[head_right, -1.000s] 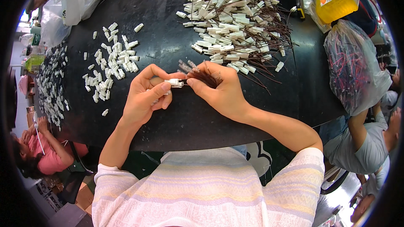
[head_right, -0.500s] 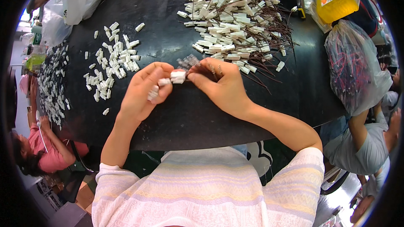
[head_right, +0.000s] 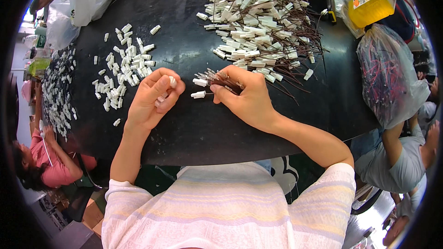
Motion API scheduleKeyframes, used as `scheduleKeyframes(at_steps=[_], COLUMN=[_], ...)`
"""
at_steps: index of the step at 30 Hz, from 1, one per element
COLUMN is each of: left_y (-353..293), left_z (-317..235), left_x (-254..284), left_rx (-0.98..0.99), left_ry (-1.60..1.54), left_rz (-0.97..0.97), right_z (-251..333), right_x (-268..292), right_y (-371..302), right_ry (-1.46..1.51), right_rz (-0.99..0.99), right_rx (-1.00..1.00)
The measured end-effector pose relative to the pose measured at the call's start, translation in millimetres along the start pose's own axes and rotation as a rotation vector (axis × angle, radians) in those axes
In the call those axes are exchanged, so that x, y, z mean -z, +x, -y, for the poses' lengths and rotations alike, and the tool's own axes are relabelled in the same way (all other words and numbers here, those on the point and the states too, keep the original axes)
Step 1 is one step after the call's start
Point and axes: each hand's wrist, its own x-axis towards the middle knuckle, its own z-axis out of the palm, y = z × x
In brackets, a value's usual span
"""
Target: The person assembles small white plastic housings onto wire leads by hand at a factory table.
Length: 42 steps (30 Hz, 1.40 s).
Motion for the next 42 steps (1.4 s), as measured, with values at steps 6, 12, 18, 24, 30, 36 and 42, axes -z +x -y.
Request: scheduleKeyframes(at_steps=[6, 12, 18, 24, 30, 36, 42], left_y=[-2.8, -1.8, -3.4, -3.7, -5.4, -5.5, -5.2], left_z=[0.9, -0.1, 6.0, 4.1, 4.8, 8.0, 13.2], left_x=[-16.5, -24.5, -27.5, -30.5, -24.1, -27.6, -31.7], left_rx=[0.038, 0.026, -0.111, -0.083, -0.069, -0.052, -0.118], left_ry=[0.088, 0.224, 0.431, 0.502, 0.512, 0.637, 0.917], left_rz=[-0.093, -0.142, -0.211, -0.227, -0.122, -0.148, -0.125], right_z=[-8.6, -7.5, -4.8, -10.3, -7.0, -10.4, -7.9], right_x=[-2.3, 1.8, 0.0, 1.0, 1.2, 0.1, 0.5], right_y=[-1.2, -1.1, 0.0, 0.8, 0.5, 0.9, -0.2], right_ry=[0.102, 0.111, 0.049, 0.023, 0.032, -0.003, 0.012], right_rz=[-0.027, 0.007, 0.012, 0.015, 0.019, -0.002, 0.020], right_rx=[0.026, -0.015, 0.039, 0.074, 0.052, 0.110, 0.117])
